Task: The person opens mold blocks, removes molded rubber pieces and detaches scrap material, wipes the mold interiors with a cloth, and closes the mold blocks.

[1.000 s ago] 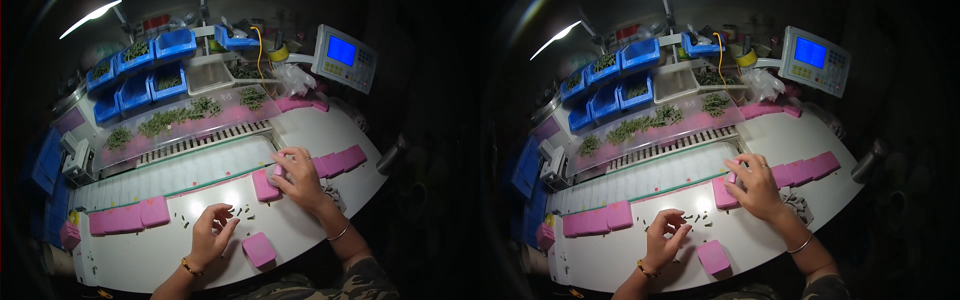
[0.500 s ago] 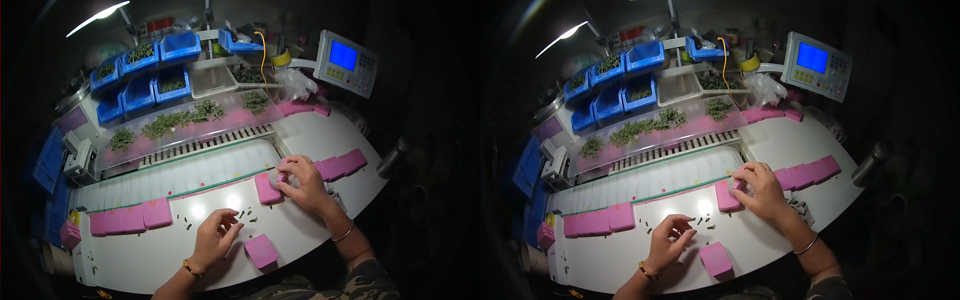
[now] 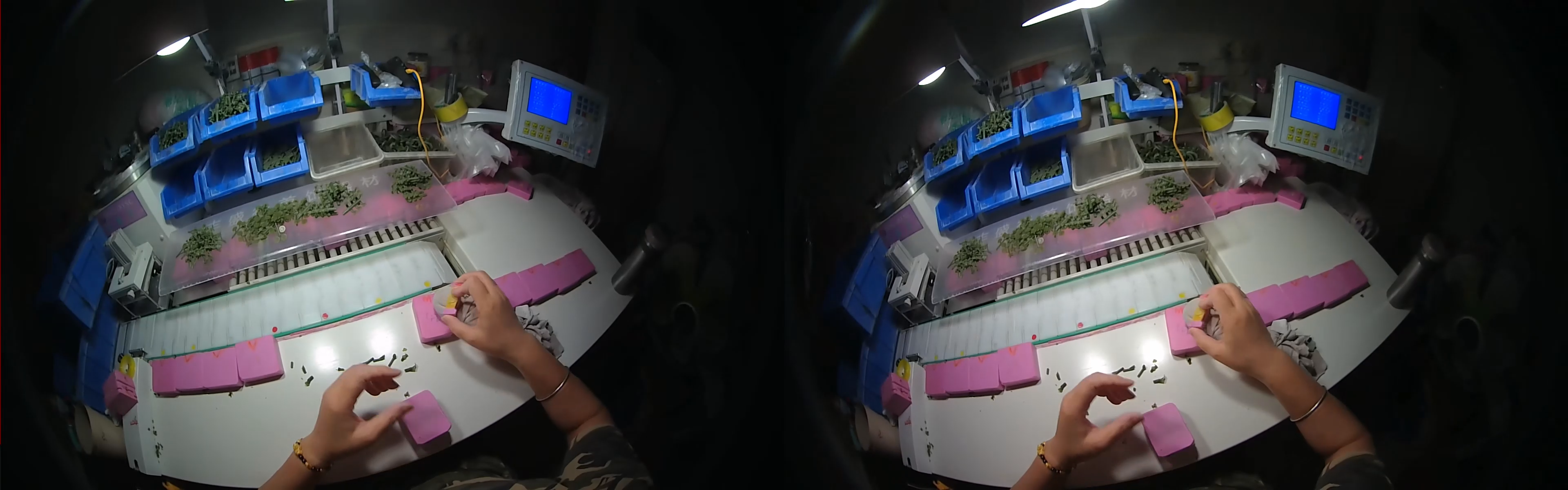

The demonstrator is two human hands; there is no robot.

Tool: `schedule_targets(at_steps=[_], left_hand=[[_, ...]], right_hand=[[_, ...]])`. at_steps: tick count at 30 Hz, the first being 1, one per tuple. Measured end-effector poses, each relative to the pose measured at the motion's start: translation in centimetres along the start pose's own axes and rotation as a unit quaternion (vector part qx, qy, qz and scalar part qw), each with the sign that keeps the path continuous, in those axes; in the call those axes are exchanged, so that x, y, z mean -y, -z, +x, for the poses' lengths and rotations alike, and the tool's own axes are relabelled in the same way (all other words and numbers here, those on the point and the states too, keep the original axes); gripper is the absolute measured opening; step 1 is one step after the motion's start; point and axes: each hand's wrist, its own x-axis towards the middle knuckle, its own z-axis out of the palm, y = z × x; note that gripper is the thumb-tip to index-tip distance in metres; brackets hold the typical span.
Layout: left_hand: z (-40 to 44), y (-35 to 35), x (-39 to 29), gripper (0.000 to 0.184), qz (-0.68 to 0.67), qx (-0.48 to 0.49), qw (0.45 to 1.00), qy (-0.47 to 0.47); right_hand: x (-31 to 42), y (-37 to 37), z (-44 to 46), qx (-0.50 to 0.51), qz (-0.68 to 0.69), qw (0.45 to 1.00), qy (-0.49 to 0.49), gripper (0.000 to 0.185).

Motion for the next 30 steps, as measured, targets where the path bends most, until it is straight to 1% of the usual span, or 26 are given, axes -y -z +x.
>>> schedule_targets(at_steps=[2, 3, 4, 5, 6, 7, 8, 9, 10, 11, 12, 14, 15, 16, 18, 19, 20, 22, 23, 24, 25, 26, 27, 28, 29, 30], left_hand=[[0.0, -0.1, -1.5, 0.046, 0.060, 0.047, 0.994, -0.075], [-0.6, -0.5, -1.9, 0.048, 0.070, 0.091, 0.992, -0.060], [-0.9, -1.0, -2.5, 0.049, 0.106, 0.127, 0.984, -0.066], [-1.2, -1.3, -2.9, 0.048, 0.128, 0.136, 0.979, -0.076], [-1.7, -1.8, -3.3, 0.048, 0.151, 0.144, 0.974, -0.086], [-2.7, -2.6, -3.7, 0.043, 0.177, 0.121, 0.974, -0.073], [-3.3, -3.0, -3.3, 0.043, 0.177, 0.121, 0.974, -0.071], [-3.3, -3.3, -2.9, 0.042, 0.162, 0.108, 0.980, -0.037], [-3.4, -3.5, -2.6, 0.041, 0.145, 0.095, 0.985, -0.004], [-3.5, -3.7, -2.5, 0.033, 0.148, 0.050, 0.988, -0.017], [-3.5, -3.7, -2.1, 0.033, 0.145, 0.051, 0.988, -0.014], [-3.6, -3.6, -0.7, 0.047, 0.168, 0.051, 0.984, 0.010], [-3.2, -3.3, -0.8, 0.046, 0.173, 0.038, 0.984, 0.005], [-2.9, -3.0, -0.7, 0.046, 0.147, 0.027, 0.989, 0.021], [-2.9, -3.2, 0.1, 0.043, 0.046, -0.018, 0.995, 0.083], [-2.8, -3.1, 0.1, 0.042, 0.032, -0.033, 0.995, 0.087], [-2.6, -2.6, -0.2, 0.042, 0.064, -0.023, 0.993, 0.096], [-2.2, -1.8, -0.8, 0.039, 0.102, -0.013, 0.991, 0.083], [-2.3, -1.5, -0.7, 0.039, 0.105, -0.014, 0.991, 0.087], [-2.5, -1.2, -0.4, 0.036, 0.082, -0.005, 0.989, 0.119], [-2.6, -1.0, -0.3, 0.034, 0.058, 0.004, 0.987, 0.151], [-2.6, -1.0, -0.3, 0.034, 0.059, 0.003, 0.986, 0.155], [-2.6, -1.1, -0.4, 0.033, 0.049, -0.026, 0.986, 0.157], [-2.7, -1.3, -0.5, 0.031, 0.039, -0.054, 0.985, 0.159], [-2.7, -1.4, -0.4, 0.029, -0.009, -0.064, 0.978, 0.196], [-2.9, -1.5, 0.3, 0.025, -0.018, -0.065, 0.981, 0.181]], right_hand=[[-0.1, 0.4, -0.2, -0.004, 0.007, 1.000, -0.010, 0.037], [0.1, 0.7, -0.4, -0.005, -0.027, 1.000, 0.011, 0.039], [0.4, 1.0, -0.5, -0.006, -0.061, 0.998, 0.032, 0.040], [1.0, 1.2, -0.7, -0.005, -0.060, 0.998, 0.032, 0.040], [1.7, 1.3, -1.0, -0.023, -0.060, 0.997, 0.049, 0.045], [2.5, 1.3, -1.3, -0.039, -0.059, 0.995, 0.066, 0.051], [3.3, 1.3, -1.8, -0.039, -0.058, 0.995, 0.065, 0.051], [4.2, 1.3, -2.5, -0.025, 0.033, 0.999, -0.005, 0.056], [4.6, 1.2, -3.2, -0.011, 0.122, 0.990, -0.076, 0.062], [4.6, 1.0, -3.9, 0.008, 0.172, 0.981, -0.090, 0.067], [4.9, 0.9, -4.5, 0.011, 0.172, 0.981, -0.093, 0.067], [6.2, 0.9, -5.6, 0.027, 0.356, 0.923, -0.143, 0.064], [6.8, 1.0, -6.2, 0.056, 0.395, 0.902, -0.167, 0.063], [7.3, 1.0, -6.8, 0.083, 0.462, 0.864, -0.181, 0.063], [8.1, 0.3, -7.5, 0.113, 0.458, 0.870, -0.146, 0.064], [8.4, -0.1, -7.6, 0.110, 0.440, 0.884, -0.115, 0.064], [8.6, -0.4, -7.5, 0.113, 0.444, 0.881, -0.118, 0.064], [9.2, -0.9, -7.1, 0.082, 0.390, 0.915, -0.069, 0.062], [9.3, -1.4, -7.2, 0.064, 0.375, 0.923, -0.057, 0.063], [9.5, -1.6, -6.9, 0.067, 0.379, 0.921, -0.057, 0.063], [9.8, -1.5, -6.5, 0.048, 0.289, 0.956, 0.014, 0.065], [10.1, -1.7, -6.3, 0.028, 0.194, 0.977, 0.084, 0.066], [10.3, -2.2, -6.4, 0.007, 0.158, 0.982, 0.105, 0.066], [10.1, -2.6, -6.5, 0.008, 0.161, 0.982, 0.103, 0.066], [9.9, -3.0, -6.6, 0.004, 0.148, 0.983, 0.111, 0.065], [9.8, -3.2, -6.8, -0.001, 0.135, 0.984, 0.118, 0.064]])
